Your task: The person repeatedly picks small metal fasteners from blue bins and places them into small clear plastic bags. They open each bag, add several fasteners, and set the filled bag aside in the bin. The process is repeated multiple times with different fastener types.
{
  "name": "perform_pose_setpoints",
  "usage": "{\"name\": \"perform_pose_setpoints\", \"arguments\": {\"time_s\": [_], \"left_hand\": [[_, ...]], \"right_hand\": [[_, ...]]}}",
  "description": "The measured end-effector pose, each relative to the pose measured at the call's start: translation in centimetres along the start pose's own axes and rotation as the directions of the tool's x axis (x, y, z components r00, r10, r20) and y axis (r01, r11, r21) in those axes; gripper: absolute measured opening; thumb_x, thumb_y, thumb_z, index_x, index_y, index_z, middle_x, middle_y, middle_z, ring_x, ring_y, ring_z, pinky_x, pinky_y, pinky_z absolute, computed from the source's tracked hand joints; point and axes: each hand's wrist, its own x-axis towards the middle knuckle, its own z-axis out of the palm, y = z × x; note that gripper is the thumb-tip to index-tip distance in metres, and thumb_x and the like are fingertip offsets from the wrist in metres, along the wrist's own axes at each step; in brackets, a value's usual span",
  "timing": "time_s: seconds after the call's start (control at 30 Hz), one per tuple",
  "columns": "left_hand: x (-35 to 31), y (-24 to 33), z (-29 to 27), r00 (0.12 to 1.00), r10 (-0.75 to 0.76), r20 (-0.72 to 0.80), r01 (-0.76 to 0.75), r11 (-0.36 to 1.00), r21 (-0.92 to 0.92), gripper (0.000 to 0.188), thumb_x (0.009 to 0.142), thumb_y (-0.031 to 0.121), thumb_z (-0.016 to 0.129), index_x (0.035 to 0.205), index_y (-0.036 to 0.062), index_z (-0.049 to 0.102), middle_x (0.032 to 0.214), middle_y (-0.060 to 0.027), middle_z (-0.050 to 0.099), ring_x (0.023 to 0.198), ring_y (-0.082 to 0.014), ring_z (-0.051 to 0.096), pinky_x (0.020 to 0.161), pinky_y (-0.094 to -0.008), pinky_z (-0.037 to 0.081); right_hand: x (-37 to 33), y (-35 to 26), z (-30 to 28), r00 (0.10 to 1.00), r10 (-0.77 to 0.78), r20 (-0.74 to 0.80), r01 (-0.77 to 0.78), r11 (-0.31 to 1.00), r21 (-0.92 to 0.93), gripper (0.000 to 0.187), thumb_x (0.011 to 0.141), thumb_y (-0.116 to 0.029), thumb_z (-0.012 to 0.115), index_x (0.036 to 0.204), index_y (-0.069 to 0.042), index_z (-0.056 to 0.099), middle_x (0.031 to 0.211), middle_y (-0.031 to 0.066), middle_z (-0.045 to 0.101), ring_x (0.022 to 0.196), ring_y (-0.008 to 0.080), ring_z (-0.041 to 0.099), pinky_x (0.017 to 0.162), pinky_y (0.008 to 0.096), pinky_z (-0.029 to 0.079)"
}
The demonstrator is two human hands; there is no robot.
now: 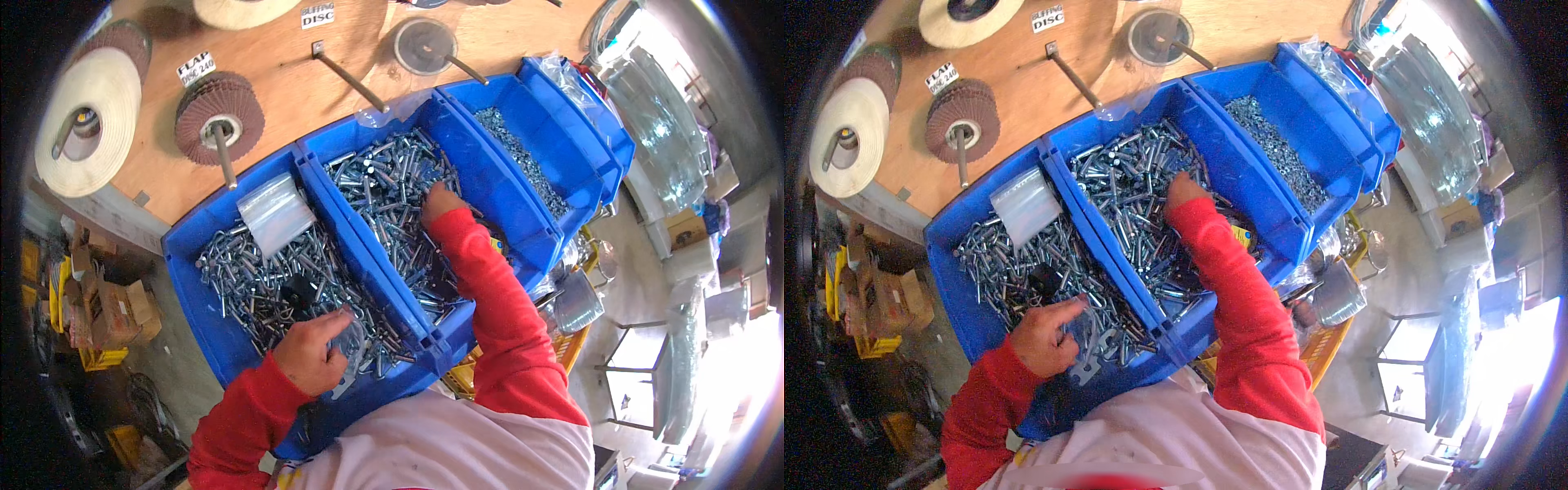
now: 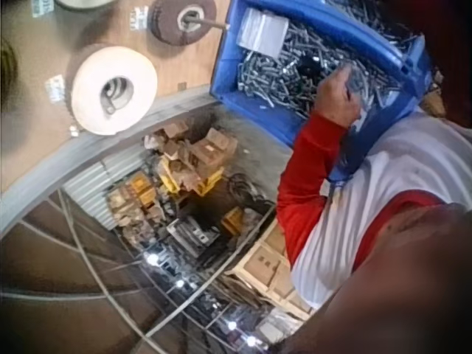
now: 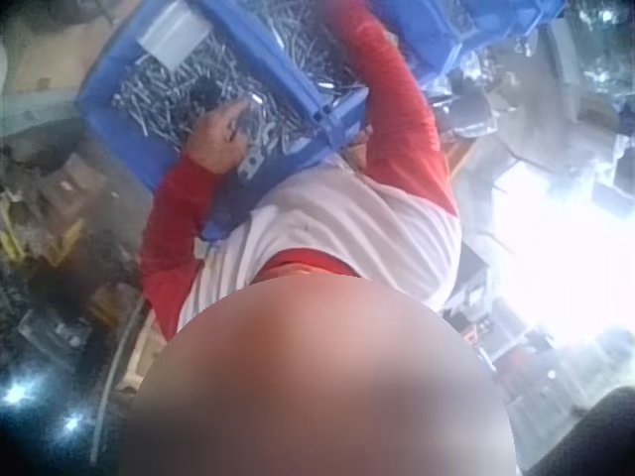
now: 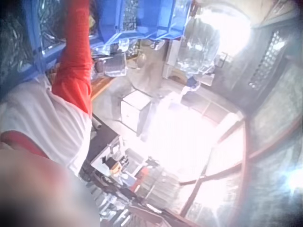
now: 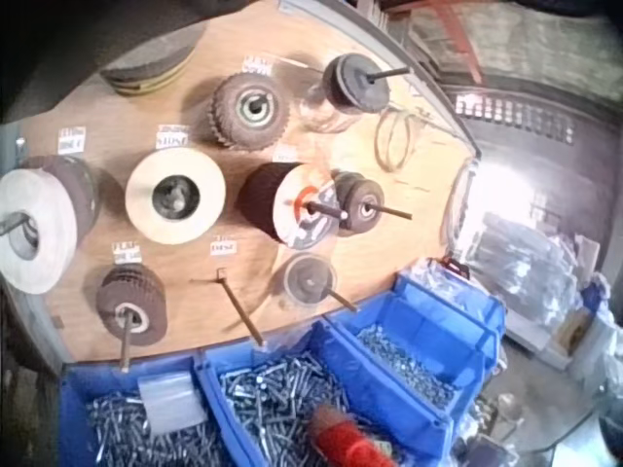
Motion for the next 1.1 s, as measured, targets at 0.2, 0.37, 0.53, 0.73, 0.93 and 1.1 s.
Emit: {"name": "perform_pose_setpoints", "arguments": {"time_s": [0.2, 0.37, 0.53, 0.73, 0.93, 1.1], "left_hand": [[-0.2, 1.0, -0.1, 0.996, -0.008, -0.084, 0.003, 0.998, -0.061, 0.046, 0.079, 0.006, 0.068, 0.121, -0.0101, 0.063, 0.124, -0.0316, 0.065, 0.102, -0.0405, 0.071, 0.086, -0.0395, 0.058], [0.3, 1.0, 0.4, 0.991, 0.082, -0.109, -0.073, 0.994, 0.079, 0.044, 0.076, 0.007, 0.072, 0.117, -0.0072, 0.063, 0.118, -0.0312, 0.067, 0.109, -0.0435, 0.068, 0.092, -0.0447, 0.056], [0.1, 2.0, -0.2, 0.996, -0.090, -0.009, 0.088, 0.992, -0.087, 0.041, 0.073, 0.003, 0.069, 0.114, 0.0012, 0.066, 0.101, -0.0193, 0.071, 0.098, -0.0375, 0.072, 0.082, -0.0423, 0.057], [0.1, 1.7, -0.1, 1.000, 0.005, -0.014, -0.006, 0.999, -0.054, 0.046, 0.071, 0.003, 0.071, 0.116, 0.0029, 0.064, 0.103, -0.0205, 0.070, 0.099, -0.0387, 0.071, 0.083, -0.0434, 0.057], [0.0, 1.8, 0.3, 0.999, 0.009, -0.044, -0.008, 1.000, 0.005, 0.041, 0.073, 0.006, 0.073, 0.112, 0.0028, 0.065, 0.099, -0.0230, 0.070, 0.093, -0.0414, 0.070, 0.080, -0.0473, 0.057], [-0.2, 1.8, -0.2, 0.999, -0.049, 0.022, 0.051, 0.990, -0.131, 0.036, 0.071, 0.006, 0.074, 0.106, 0.0015, 0.065, 0.098, -0.0237, 0.069, 0.092, -0.0418, 0.070, 0.077, -0.0475, 0.056]], "right_hand": [[-9.9, -2.0, -9.1, 0.998, -0.049, 0.041, -0.018, 0.398, 0.917, 0.032, 0.100, -0.033, 0.065, 0.099, -0.002, 0.059, 0.080, 0.0078, 0.068, 0.051, 0.0092, 0.052, 0.045, 0.0245, 0.038], [-19.4, -7.9, -13.7, 0.969, -0.210, -0.127, 0.164, 0.169, 0.972, 0.042, 0.099, -0.043, 0.066, 0.098, -0.003, 0.055, 0.078, 0.0040, 0.062, 0.056, 0.0064, 0.049, 0.049, 0.0221, 0.036], [-24.1, -13.4, -12.7, 0.924, -0.367, -0.106, 0.293, 0.501, 0.814, 0.036, 0.089, -0.025, 0.082, 0.099, -0.002, 0.057, 0.078, 0.0039, 0.059, 0.070, 0.0124, 0.052, 0.064, 0.0276, 0.044], [-24.6, -14.4, -11.7, 0.937, -0.318, -0.142, 0.273, 0.417, 0.867, 0.028, 0.099, -0.025, 0.068, 0.108, 0.000, 0.059, 0.079, 0.0029, 0.058, 0.072, 0.0133, 0.055, 0.067, 0.0276, 0.045], [-24.1, -14.1, -10.6, 0.865, -0.252, -0.434, 0.463, 0.067, 0.884, 0.042, 0.106, -0.033, 0.053, 0.123, 0.005, 0.063, 0.134, 0.0252, 0.056, 0.126, 0.0327, 0.054, 0.109, 0.0440, 0.038], [-25.2, -16.0, -7.1, 0.851, -0.308, -0.426, 0.514, 0.319, 0.796, 0.053, 0.103, -0.037, 0.055, 0.139, 0.002, 0.058, 0.154, 0.0335, 0.035, 0.144, 0.0458, 0.037, 0.118, 0.0524, 0.028]]}}
